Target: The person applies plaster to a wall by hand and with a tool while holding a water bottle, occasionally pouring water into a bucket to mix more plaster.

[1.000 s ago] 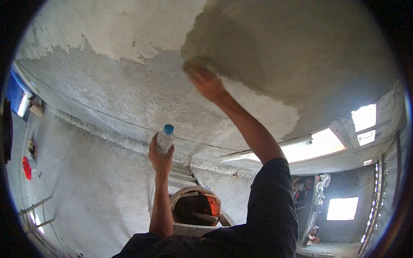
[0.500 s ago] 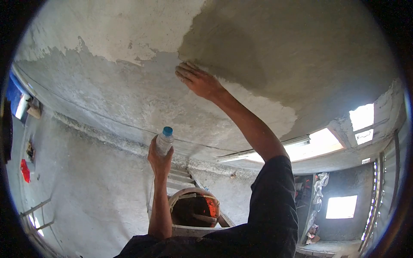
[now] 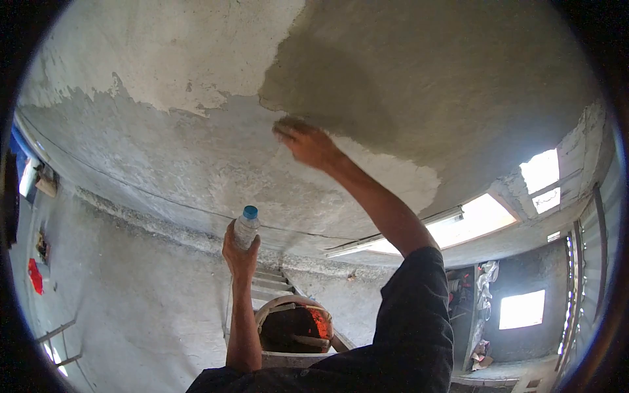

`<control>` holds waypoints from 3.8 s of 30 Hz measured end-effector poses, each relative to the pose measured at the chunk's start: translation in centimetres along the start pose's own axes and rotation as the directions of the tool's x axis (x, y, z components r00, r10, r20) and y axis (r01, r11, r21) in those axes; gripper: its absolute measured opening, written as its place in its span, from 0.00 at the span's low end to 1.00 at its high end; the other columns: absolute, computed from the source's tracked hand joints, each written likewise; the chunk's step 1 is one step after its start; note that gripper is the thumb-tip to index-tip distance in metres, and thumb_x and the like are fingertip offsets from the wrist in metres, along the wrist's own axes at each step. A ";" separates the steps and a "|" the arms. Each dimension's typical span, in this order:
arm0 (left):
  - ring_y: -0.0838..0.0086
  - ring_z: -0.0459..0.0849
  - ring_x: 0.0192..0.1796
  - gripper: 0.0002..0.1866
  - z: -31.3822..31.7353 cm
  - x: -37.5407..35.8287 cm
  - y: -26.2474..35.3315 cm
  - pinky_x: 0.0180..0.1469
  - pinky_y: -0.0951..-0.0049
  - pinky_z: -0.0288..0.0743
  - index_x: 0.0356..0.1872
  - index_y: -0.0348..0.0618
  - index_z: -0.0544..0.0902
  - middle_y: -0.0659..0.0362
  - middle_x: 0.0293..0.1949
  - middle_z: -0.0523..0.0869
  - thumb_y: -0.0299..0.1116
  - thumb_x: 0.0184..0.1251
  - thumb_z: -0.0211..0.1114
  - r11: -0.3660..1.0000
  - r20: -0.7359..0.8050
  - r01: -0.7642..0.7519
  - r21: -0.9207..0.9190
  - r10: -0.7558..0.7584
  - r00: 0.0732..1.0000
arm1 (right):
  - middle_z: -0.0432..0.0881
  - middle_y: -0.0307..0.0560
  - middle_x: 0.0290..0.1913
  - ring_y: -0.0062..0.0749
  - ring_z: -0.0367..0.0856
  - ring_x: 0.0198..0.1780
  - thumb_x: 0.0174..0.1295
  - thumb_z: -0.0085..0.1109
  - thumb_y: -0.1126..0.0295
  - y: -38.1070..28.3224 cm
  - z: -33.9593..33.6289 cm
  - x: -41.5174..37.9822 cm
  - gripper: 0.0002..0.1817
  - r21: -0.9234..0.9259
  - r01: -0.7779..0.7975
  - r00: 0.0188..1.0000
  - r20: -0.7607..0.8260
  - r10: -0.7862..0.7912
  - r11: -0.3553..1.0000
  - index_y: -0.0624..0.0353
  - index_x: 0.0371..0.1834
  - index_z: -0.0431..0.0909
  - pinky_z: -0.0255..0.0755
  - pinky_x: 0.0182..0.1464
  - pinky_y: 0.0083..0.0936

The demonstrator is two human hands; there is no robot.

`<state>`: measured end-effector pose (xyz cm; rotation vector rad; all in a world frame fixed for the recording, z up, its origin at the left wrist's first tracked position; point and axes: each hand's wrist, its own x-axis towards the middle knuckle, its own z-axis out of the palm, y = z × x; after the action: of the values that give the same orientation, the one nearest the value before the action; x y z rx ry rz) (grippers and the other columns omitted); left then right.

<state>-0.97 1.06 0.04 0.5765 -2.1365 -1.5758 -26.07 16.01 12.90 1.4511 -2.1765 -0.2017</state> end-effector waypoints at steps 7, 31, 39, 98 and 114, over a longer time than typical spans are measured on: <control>0.50 0.81 0.49 0.33 0.5 -0.2 -0.1 0.50 0.54 0.75 0.56 0.42 0.75 0.48 0.46 0.81 0.23 0.41 0.72 1.000 0.001 -0.003 -0.026 0.003 1.000 | 0.73 0.50 0.64 0.45 0.73 0.63 0.39 0.67 0.81 2.8 -10.9 3.2 0.42 0.160 -0.386 0.849 -0.323 0.417 0.909 0.45 0.65 0.71 0.74 0.60 0.38; 0.53 0.82 0.48 0.33 0.2 0.1 -0.3 0.49 0.54 0.76 0.56 0.42 0.75 0.48 0.46 0.82 0.23 0.41 0.73 0.998 0.018 0.026 -0.053 -0.026 1.000 | 0.70 0.47 0.66 0.44 0.66 0.69 0.46 0.61 0.81 3.9 -1.1 2.1 0.39 -0.126 -0.364 0.889 -0.345 0.303 0.923 0.49 0.67 0.68 0.66 0.66 0.38; 0.53 0.82 0.50 0.32 0.0 0.1 -0.2 0.51 0.57 0.76 0.56 0.40 0.75 0.47 0.47 0.82 0.24 0.44 0.73 1.000 0.008 0.014 -0.016 -0.014 1.000 | 0.70 0.47 0.66 0.38 0.71 0.65 0.53 0.55 0.78 -1.2 -0.8 0.9 0.29 0.146 -0.250 0.873 -0.393 0.288 0.957 0.54 0.63 0.73 0.67 0.66 0.32; 0.53 0.82 0.49 0.33 0.3 0.1 -0.5 0.50 0.56 0.76 0.56 0.41 0.75 0.47 0.46 0.82 0.25 0.42 0.73 0.997 0.044 0.063 -0.045 -0.061 0.997 | 0.70 0.36 0.67 0.32 0.65 0.69 0.51 0.60 0.77 -2.2 2.6 0.5 0.32 -0.048 0.047 0.995 -0.090 -0.051 0.998 0.48 0.64 0.72 0.65 0.69 0.34; 0.52 0.82 0.47 0.34 0.3 -0.2 -0.3 0.49 0.56 0.77 0.58 0.43 0.74 0.48 0.45 0.82 0.25 0.42 0.72 0.993 0.063 0.100 -0.068 -0.096 0.993 | 0.72 0.39 0.66 0.36 0.69 0.67 0.45 0.64 0.79 -0.2 -1.1 3.1 0.37 -0.074 0.089 0.993 -0.076 -0.095 0.993 0.43 0.64 0.72 0.69 0.66 0.31</control>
<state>-0.98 1.35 -0.39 0.6268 -2.1143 -1.7346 -26.28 13.29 14.83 1.4958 -2.0211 -0.2472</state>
